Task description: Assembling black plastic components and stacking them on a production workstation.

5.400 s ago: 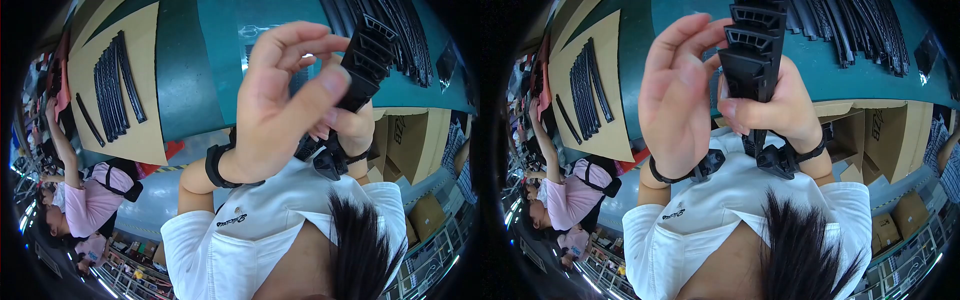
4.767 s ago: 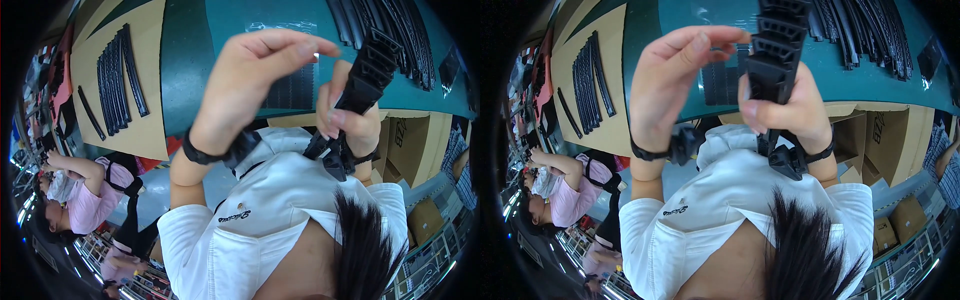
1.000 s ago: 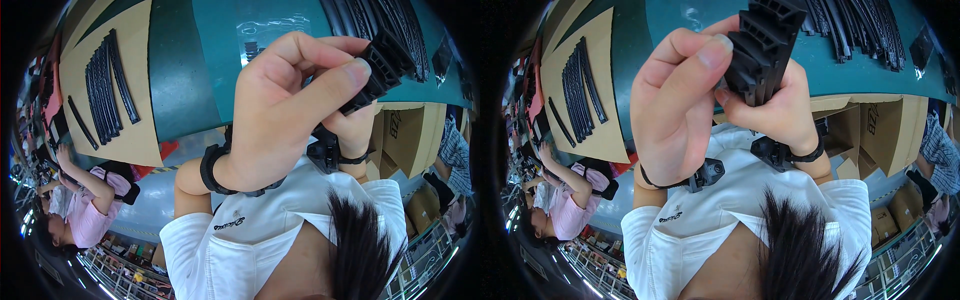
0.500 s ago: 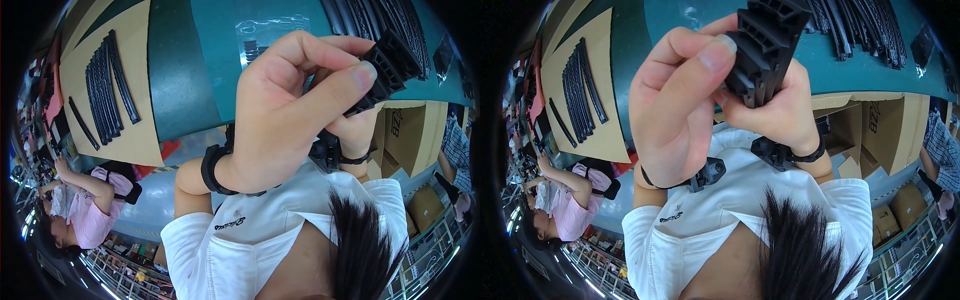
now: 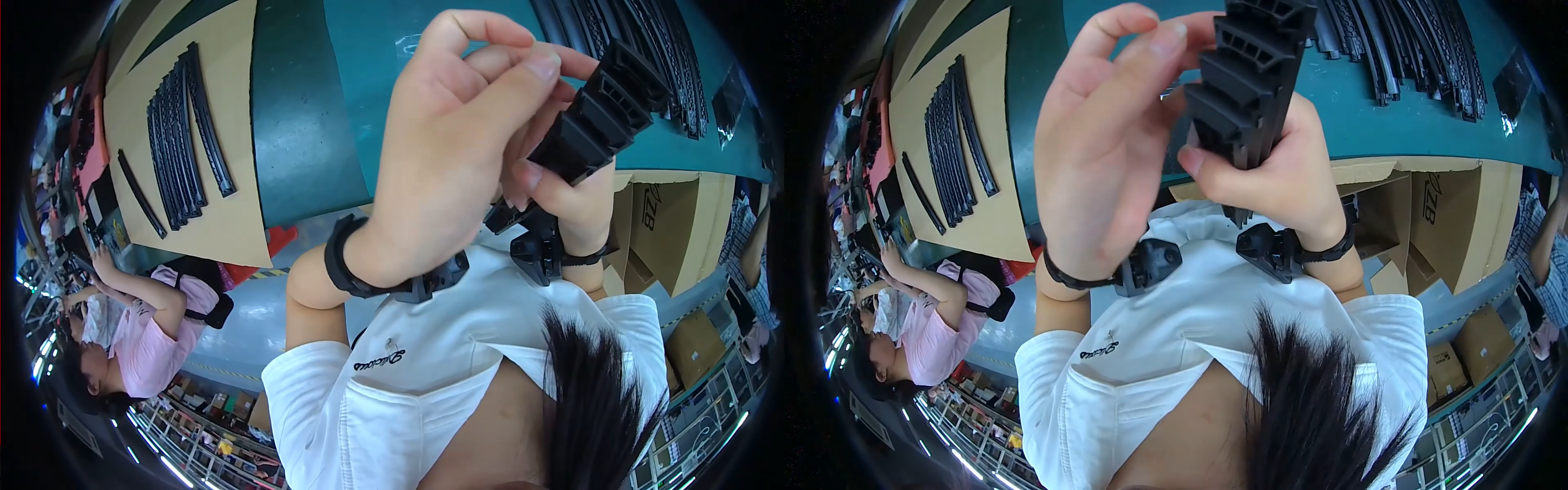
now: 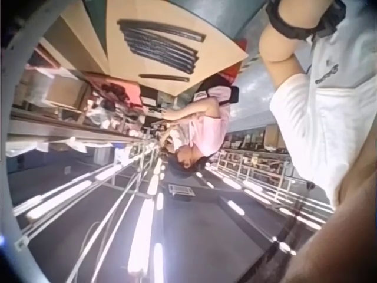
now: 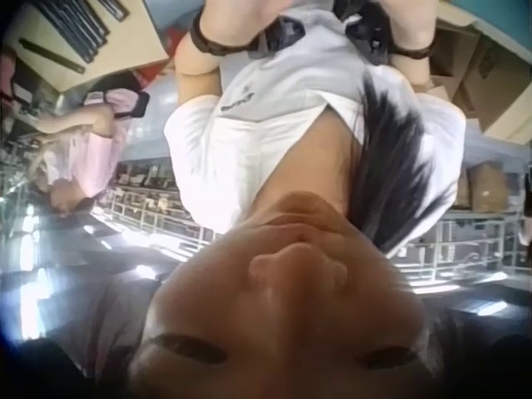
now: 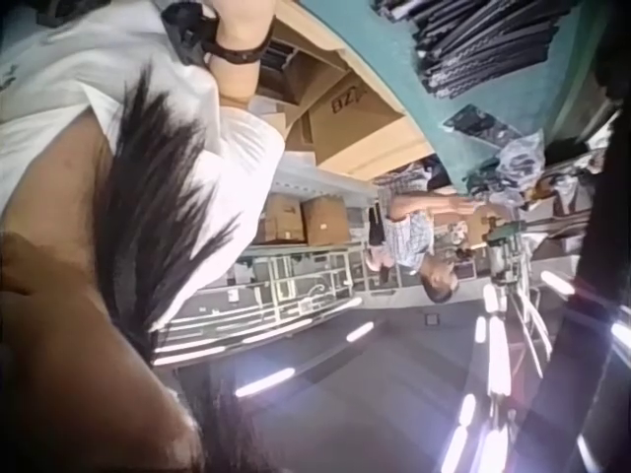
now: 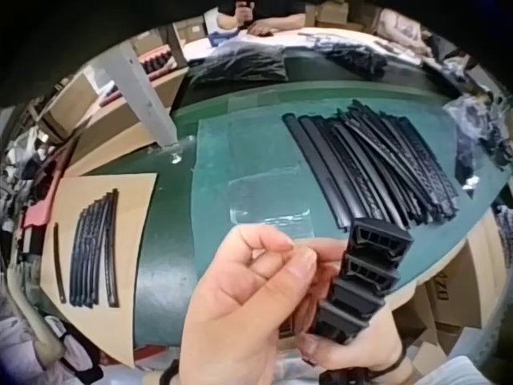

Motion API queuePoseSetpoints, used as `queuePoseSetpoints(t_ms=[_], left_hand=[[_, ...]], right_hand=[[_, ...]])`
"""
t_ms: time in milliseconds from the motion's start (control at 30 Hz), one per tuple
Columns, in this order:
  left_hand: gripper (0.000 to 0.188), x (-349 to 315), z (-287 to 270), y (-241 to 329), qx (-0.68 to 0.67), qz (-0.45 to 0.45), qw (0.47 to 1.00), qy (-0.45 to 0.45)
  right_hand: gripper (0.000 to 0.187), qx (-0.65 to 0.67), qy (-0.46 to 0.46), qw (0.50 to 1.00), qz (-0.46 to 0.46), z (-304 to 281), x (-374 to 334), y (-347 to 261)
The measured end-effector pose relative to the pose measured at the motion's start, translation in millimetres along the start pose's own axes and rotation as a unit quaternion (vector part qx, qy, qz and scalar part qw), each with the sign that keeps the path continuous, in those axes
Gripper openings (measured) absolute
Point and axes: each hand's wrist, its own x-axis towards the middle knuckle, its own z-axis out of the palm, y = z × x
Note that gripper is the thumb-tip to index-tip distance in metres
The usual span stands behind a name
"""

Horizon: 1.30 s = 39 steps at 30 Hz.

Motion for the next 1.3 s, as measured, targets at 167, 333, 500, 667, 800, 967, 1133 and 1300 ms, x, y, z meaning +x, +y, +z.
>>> queuePoseSetpoints(t_ms=[167, 333, 500, 667, 800, 967, 1133, 1300], left_hand=[[0.003, 17, -14, 28, 0.394, 0.001, 0.919, 0.018], [0.006, 47, -80, 44, 0.787, 0.199, 0.564, -0.154], [0.009, 65, -100, 33, 0.803, 0.231, 0.425, -0.348], [0.011, 78, -100, 25, 0.788, 0.187, 0.433, -0.395], [0.012, 88, -92, 24, 0.792, 0.129, 0.412, -0.431], [0.005, 88, -51, 23, 0.830, -0.035, 0.364, -0.422], [0.010, 90, -57, 19, 0.837, 0.070, 0.315, -0.441], [0.005, 84, -65, 32, 0.857, -0.003, 0.376, -0.352]], right_hand=[[0.010, 0.046, -0.052, 0.996, 0.064, -17, 1, -1], [0.020, -0.017, -0.051, 0.998, 0.033, -20, 3, 0], [0.015, 0.005, -0.046, 0.997, 0.057, -21, 2, -1], [0.007, 0.030, -0.037, 0.997, 0.068, -24, 0, -2], [0.009, 0.023, -0.033, 0.997, 0.071, -25, -1, -1], [0.019, -0.052, -0.056, 0.995, 0.059, -22, -1, -1], [0.011, 0.007, -0.019, 0.997, 0.075, -22, -2, 2], [0.011, 0.019, -0.016, 0.997, 0.075, -19, 0, 3]])
